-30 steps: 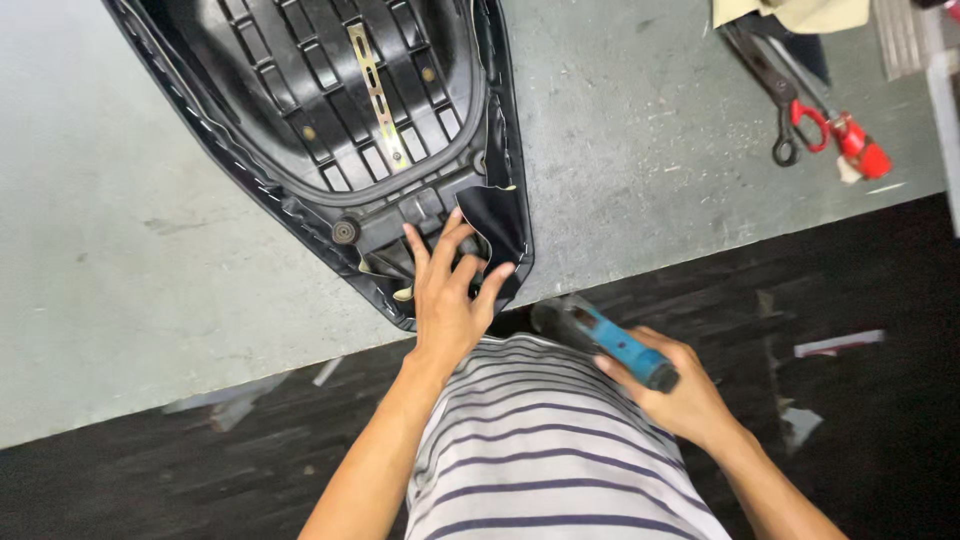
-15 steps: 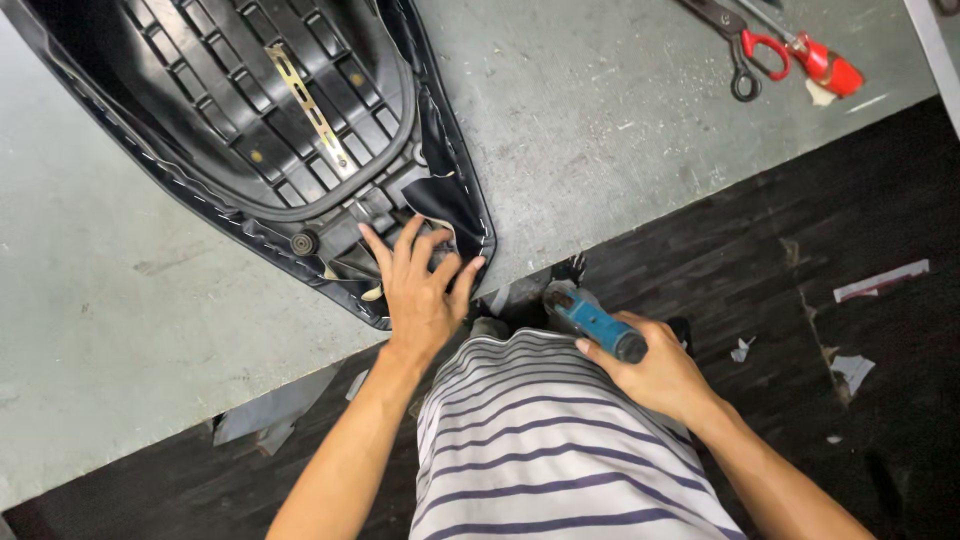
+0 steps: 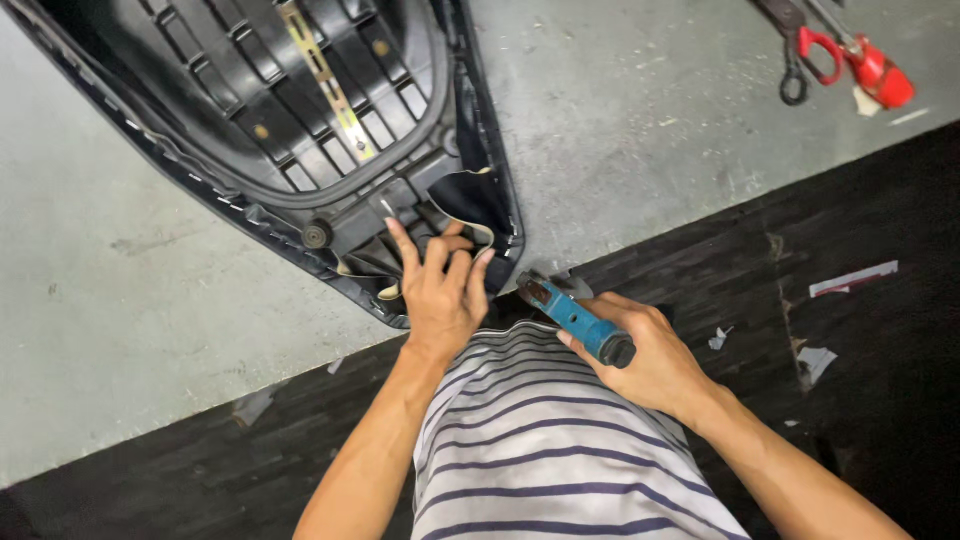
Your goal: The person staples black vinyl onto the underside of a motorcycle seat using a staple gun. They repeatedly pull and smooth the vinyl, then fire staples along the edges to secure it. The seat is flipped over to check the surface, then returned to continue stapling the remaining edges.
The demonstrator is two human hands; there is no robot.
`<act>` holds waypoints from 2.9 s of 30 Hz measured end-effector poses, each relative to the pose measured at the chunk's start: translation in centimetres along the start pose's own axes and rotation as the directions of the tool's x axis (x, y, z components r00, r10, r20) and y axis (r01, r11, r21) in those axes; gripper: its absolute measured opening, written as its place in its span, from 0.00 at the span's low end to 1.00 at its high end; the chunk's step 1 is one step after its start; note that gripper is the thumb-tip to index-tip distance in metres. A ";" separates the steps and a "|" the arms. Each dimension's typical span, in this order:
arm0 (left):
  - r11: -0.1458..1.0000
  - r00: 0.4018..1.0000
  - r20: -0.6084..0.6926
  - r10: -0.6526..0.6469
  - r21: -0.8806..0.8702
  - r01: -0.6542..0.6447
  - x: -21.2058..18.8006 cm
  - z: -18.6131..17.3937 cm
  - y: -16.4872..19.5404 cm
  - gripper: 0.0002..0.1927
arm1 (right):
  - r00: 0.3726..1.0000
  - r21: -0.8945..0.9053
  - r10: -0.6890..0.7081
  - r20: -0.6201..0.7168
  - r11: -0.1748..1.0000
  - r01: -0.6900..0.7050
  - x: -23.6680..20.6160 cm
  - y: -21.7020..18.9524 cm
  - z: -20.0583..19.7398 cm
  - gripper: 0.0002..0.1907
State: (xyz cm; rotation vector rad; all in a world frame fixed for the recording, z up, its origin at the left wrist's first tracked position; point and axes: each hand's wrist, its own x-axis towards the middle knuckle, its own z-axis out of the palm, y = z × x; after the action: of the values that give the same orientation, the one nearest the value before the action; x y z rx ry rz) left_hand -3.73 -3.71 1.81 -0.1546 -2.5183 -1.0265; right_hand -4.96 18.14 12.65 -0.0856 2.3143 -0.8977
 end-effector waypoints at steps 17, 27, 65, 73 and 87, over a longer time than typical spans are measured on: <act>0.997 0.997 0.015 -0.077 -0.029 0.077 0.5 -0.1 -1.4 0.05 | 0.940 -0.221 0.318 0.123 0.932 -0.287 5.6 -6.5 0.8 0.12; 0.999 0.998 0.038 -0.051 -0.004 0.051 -0.2 0.0 -2.3 0.06 | 0.918 -0.401 0.379 0.116 0.864 -0.306 7.5 -8.1 1.8 0.14; 0.992 0.996 0.047 -0.078 -0.094 0.082 0.2 -0.9 -0.5 0.05 | 0.996 0.030 0.088 0.019 0.996 -0.088 -0.1 -1.6 1.2 0.18; 0.993 0.995 0.047 -0.084 -0.084 0.088 0.6 -1.3 -0.9 0.02 | 1.000 -0.062 -0.031 -0.004 0.998 0.031 2.0 -4.1 1.2 0.17; 0.978 0.993 0.056 -0.101 -0.176 0.109 -0.2 -1.2 -2.5 0.01 | 0.914 -0.398 0.372 0.160 0.872 -0.285 6.5 -9.4 1.7 0.15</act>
State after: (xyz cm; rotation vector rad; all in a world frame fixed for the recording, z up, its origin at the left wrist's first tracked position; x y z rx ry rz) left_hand -3.77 -6.32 0.90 -0.0992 -2.4966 -1.3065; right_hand -10.57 8.20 14.00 0.0481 2.1574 -0.2585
